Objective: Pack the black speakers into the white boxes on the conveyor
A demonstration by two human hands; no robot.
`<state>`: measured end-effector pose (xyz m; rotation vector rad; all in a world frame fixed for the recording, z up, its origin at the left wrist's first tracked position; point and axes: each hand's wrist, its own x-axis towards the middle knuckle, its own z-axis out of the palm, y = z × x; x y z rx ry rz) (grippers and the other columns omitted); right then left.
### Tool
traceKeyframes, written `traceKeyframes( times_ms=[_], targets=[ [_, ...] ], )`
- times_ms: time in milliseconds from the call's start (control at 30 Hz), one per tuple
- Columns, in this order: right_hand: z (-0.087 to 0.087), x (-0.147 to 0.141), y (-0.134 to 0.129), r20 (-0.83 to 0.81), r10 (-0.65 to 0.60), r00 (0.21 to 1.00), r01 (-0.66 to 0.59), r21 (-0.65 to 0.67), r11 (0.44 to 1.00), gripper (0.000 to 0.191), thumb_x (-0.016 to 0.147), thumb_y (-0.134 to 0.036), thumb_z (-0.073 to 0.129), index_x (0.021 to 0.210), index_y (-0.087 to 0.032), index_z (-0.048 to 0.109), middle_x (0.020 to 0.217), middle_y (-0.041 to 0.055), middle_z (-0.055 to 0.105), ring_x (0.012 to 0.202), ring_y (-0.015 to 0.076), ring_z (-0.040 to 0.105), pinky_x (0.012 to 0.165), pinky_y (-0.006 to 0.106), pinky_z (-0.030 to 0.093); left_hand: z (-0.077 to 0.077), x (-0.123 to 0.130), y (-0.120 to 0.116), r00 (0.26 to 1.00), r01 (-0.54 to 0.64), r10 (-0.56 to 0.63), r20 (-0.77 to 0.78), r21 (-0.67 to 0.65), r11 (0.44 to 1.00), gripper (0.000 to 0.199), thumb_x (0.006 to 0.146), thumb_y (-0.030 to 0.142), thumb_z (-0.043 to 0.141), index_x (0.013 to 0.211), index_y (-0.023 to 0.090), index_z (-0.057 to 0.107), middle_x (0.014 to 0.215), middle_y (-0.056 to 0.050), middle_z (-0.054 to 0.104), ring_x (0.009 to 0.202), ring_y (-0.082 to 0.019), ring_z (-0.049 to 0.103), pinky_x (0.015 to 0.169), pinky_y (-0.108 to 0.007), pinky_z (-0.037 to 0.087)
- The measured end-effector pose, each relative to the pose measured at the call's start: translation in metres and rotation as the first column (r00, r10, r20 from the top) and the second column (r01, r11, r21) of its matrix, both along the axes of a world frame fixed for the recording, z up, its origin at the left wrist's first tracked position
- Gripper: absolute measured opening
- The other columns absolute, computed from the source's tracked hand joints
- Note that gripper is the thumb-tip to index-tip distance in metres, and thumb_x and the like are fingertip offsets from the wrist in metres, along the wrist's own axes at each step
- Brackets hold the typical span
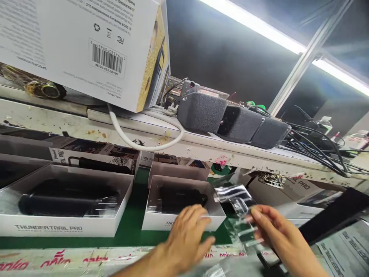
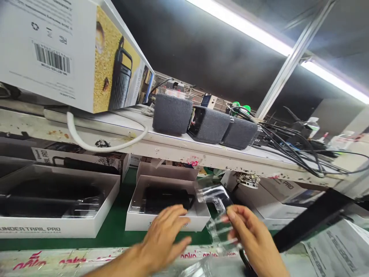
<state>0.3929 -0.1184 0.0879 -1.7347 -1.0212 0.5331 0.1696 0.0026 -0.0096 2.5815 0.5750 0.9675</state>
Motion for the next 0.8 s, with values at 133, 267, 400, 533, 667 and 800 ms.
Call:
traceKeyframes(
  times_ms=[133,267,400,533,667,800],
  targets=[
    [-0.009,0.006,0.078,-0.240,-0.049,0.970,0.095,0.182,0.979,0.072,0.056,-0.069,0.083,0.099,-0.015,0.059,0.088,0.0089,0.073,0.053,0.0098,0.051,0.046,0.022,0.040,0.030,0.026,0.067,0.915,-0.197,0.188,-0.357,0.013,0.980,0.050,0.085,0.039,0.072,0.128,0.017,0.061,0.135,-0.015,0.062,0.124,-0.035,0.057,0.108,-0.050,0.047],
    [-0.040,0.015,0.115,-0.357,-0.079,0.931,0.137,0.140,0.981,0.070,0.050,-0.057,0.084,0.099,-0.012,0.064,0.089,0.0106,0.075,0.053,0.0102,0.051,0.045,0.022,0.037,0.006,0.051,0.111,0.842,-0.255,0.195,-0.503,-0.051,0.966,0.098,0.052,0.048,0.093,0.137,0.015,0.055,0.139,-0.023,0.058,0.127,-0.048,0.052,0.108,-0.065,0.040],
    [-0.066,0.033,0.120,-0.359,-0.153,0.921,0.181,0.045,0.983,0.064,0.046,-0.049,0.082,0.096,-0.011,0.067,0.092,0.0109,0.076,0.053,0.0099,0.049,0.045,0.023,0.037,-0.016,0.054,0.125,0.819,-0.289,0.179,-0.544,-0.122,0.950,0.109,0.049,0.051,0.092,0.142,0.014,0.050,0.141,-0.026,0.056,0.129,-0.051,0.050,0.111,-0.069,0.032],
    [-0.071,0.050,0.112,-0.429,-0.182,0.885,0.221,0.042,0.974,0.062,0.041,-0.038,0.082,0.094,-0.010,0.069,0.081,0.0067,0.073,0.054,0.0086,0.047,0.043,0.021,0.034,-0.010,0.039,0.131,0.876,-0.253,0.139,-0.463,-0.194,0.948,0.110,0.045,0.042,0.095,0.141,0.011,0.050,0.143,-0.026,0.053,0.133,-0.050,0.047,0.113,-0.062,0.033],
    [-0.071,0.065,0.104,-0.501,-0.169,0.849,0.234,0.068,0.970,0.050,0.040,-0.031,0.080,0.085,-0.012,0.069,0.061,0.0001,0.063,0.054,0.0088,0.045,0.043,0.019,0.035,0.011,0.013,0.139,0.950,-0.163,0.066,-0.305,-0.306,0.938,0.102,0.051,0.038,0.093,0.141,0.018,0.049,0.144,-0.016,0.055,0.131,-0.040,0.053,0.109,-0.047,0.044],
    [-0.070,0.067,0.102,-0.476,-0.127,0.870,0.137,-0.014,0.991,0.041,0.051,-0.031,0.081,0.086,-0.012,0.071,0.064,0.0032,0.066,0.051,0.0083,0.043,0.041,0.020,0.033,0.032,-0.012,0.142,0.986,-0.077,0.009,-0.168,-0.404,0.912,0.093,0.057,0.038,0.091,0.138,0.023,0.048,0.137,-0.008,0.062,0.121,-0.030,0.062,0.096,-0.036,0.053]
  ],
)
